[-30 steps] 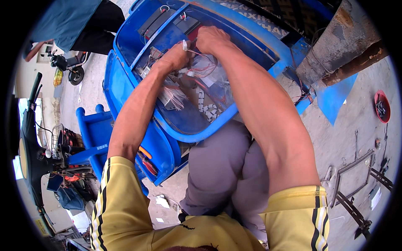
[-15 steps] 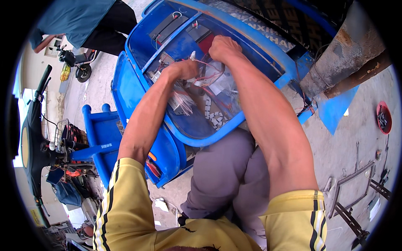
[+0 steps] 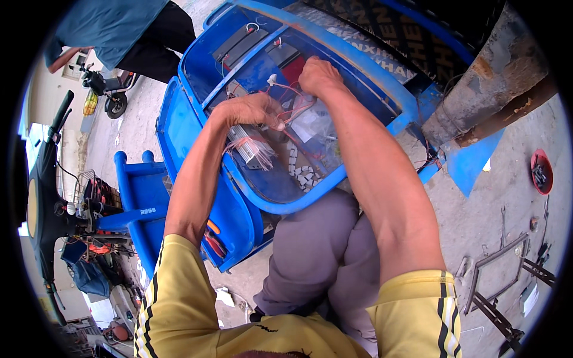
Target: The person works inside the open compartment of a blue three-wheeled vehicle, handling wires and components. They use electrical tape to wrap and secure connections, then place a plastic bag containing small parts into the compartment.
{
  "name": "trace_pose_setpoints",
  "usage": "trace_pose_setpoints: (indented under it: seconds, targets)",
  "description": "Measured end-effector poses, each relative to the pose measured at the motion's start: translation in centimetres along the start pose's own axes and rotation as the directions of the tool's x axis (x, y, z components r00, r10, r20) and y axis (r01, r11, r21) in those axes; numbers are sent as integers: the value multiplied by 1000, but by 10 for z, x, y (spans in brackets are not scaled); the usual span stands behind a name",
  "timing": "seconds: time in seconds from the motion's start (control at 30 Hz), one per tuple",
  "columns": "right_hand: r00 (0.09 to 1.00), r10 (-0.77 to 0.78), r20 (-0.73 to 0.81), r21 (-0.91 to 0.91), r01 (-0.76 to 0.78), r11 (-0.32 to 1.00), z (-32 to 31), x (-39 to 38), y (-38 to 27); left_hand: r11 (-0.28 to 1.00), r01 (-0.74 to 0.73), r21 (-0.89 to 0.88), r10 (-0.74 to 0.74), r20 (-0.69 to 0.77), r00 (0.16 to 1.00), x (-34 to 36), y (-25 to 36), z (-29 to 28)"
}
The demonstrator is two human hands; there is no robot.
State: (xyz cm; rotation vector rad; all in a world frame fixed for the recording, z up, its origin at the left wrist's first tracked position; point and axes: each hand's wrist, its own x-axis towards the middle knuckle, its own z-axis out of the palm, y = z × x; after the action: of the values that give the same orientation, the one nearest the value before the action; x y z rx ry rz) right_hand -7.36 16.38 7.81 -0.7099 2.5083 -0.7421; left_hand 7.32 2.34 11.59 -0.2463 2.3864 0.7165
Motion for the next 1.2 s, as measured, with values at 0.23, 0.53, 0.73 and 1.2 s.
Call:
trace_pose_setpoints:
  seconds: [0.23, 0.53, 0.73, 1.2]
  targets:
    - [996, -85, 40, 84, 81, 993, 1, 6, 3, 992, -129, -2, 123, -270, 955, -5, -20, 17]
    - [978, 29, 209, 280, -88, 956, 2, 18, 6, 950, -179, -255, -30, -647, 762, -39, 4, 26]
    - [974, -28, 224, 374, -59, 925, 3, 8, -1, 852, -452, -264, -86, -922, 377, -83, 18, 2]
    - [946, -85, 314, 599, -128, 790, -12, -23, -10, 668, -729, 148, -52, -968, -245, -58, 32, -43]
